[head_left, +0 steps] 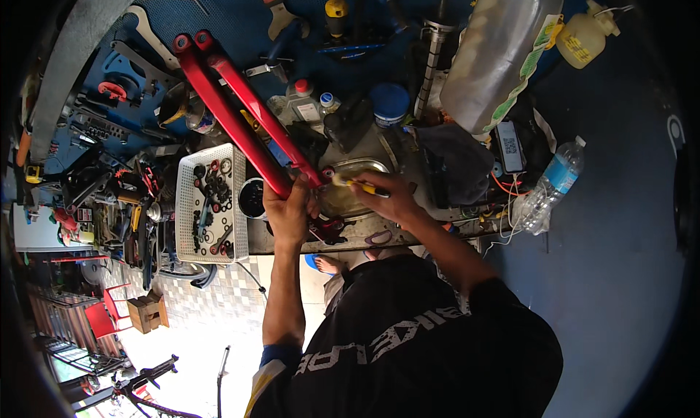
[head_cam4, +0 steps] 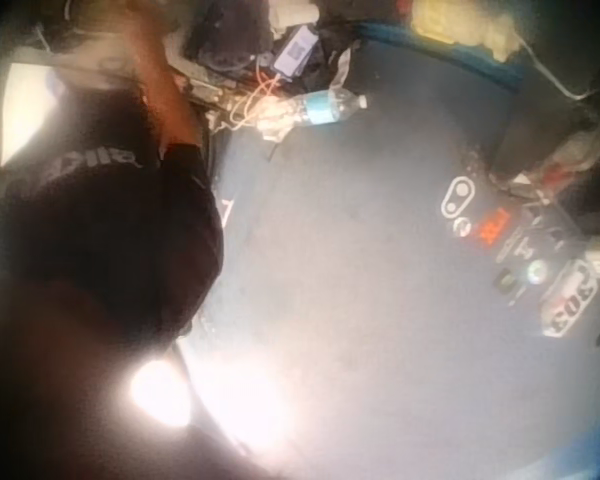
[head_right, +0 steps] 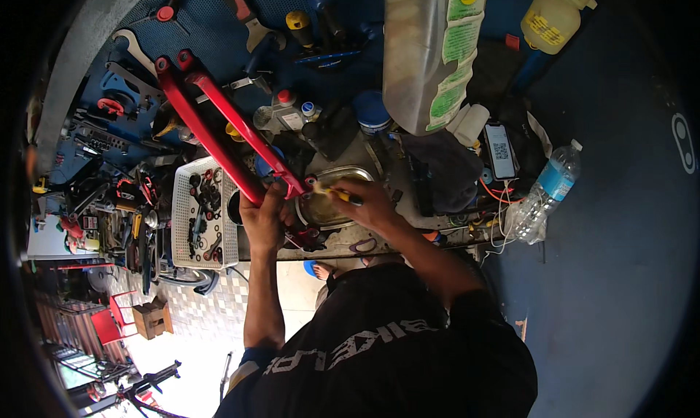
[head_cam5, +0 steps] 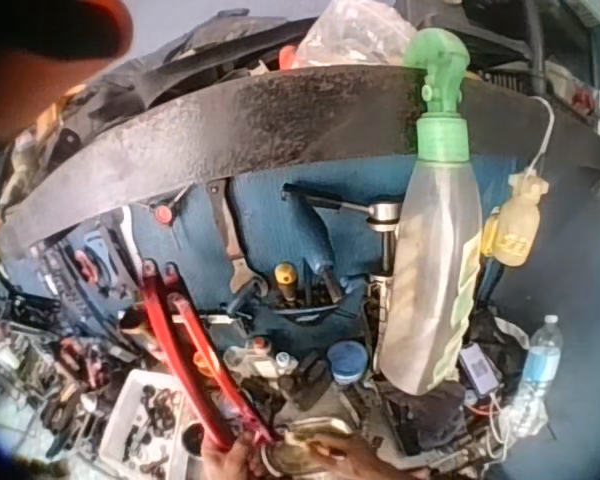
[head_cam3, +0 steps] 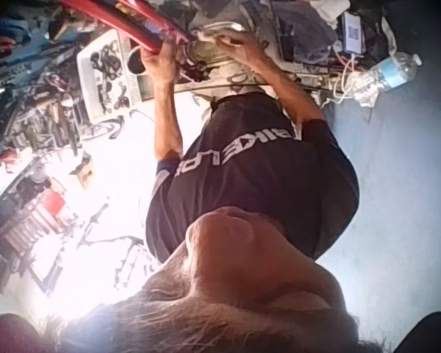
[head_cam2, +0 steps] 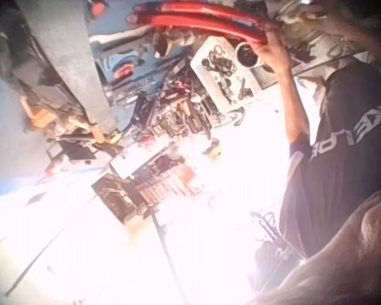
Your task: The person cleans a red bicycle fork by scrubbing it with a brush in a sink, rinsing it with water, and wiping it with a cloth. The person repeats this process multiple times, focusing on different parts of the fork.
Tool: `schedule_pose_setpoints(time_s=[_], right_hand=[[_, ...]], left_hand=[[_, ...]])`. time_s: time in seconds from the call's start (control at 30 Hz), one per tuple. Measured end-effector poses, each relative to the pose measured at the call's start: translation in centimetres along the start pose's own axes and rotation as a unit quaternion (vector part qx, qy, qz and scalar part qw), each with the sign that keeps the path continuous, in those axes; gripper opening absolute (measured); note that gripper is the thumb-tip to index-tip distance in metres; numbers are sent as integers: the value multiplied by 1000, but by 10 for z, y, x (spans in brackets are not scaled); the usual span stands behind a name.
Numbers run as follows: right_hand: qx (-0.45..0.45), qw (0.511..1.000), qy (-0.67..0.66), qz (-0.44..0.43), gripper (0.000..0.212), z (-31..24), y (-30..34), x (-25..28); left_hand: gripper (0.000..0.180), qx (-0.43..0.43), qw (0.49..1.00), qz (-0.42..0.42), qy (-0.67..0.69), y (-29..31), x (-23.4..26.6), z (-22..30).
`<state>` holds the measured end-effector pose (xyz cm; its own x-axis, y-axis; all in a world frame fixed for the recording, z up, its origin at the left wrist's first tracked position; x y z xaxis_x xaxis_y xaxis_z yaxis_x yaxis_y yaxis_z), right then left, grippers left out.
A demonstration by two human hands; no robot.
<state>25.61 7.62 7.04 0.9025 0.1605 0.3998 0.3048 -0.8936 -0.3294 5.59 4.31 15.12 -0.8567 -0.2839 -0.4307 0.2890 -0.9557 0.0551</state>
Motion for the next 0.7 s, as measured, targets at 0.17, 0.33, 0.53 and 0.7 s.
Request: schedule_pose_setpoints(time_s=[0.17, 0.33, 0.53, 0.7], right_hand=[[16, 999, 37, -18, 20, 4, -17, -12], [-12, 1000, 5, -20, 22, -7, -11, -5], [-1, 999, 44, -20, 22, -1, -10, -6], [25, 999, 34, -20, 24, -20, -17, -10]], left_hand=[[16, 4, 1000, -4, 7, -10, -10, 0], [16, 12, 1000, 6, 13, -14, -5, 3], [15, 5, 1000, 10, -18, -14, -10, 0], [16, 27, 999, 22, 9, -17, -15, 3]])
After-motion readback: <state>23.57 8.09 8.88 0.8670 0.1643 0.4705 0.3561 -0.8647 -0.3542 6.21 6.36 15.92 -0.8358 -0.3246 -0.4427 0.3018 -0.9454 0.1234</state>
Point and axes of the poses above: each hand's wrist, its own y-axis away from the middle knuckle, its own x-axis out of the back of the hand, z = x × y, the point moved 2 cm from there along -y, towards the middle knuckle, and after that the axes turned 5 degrees about y, right-handed, at the moved point
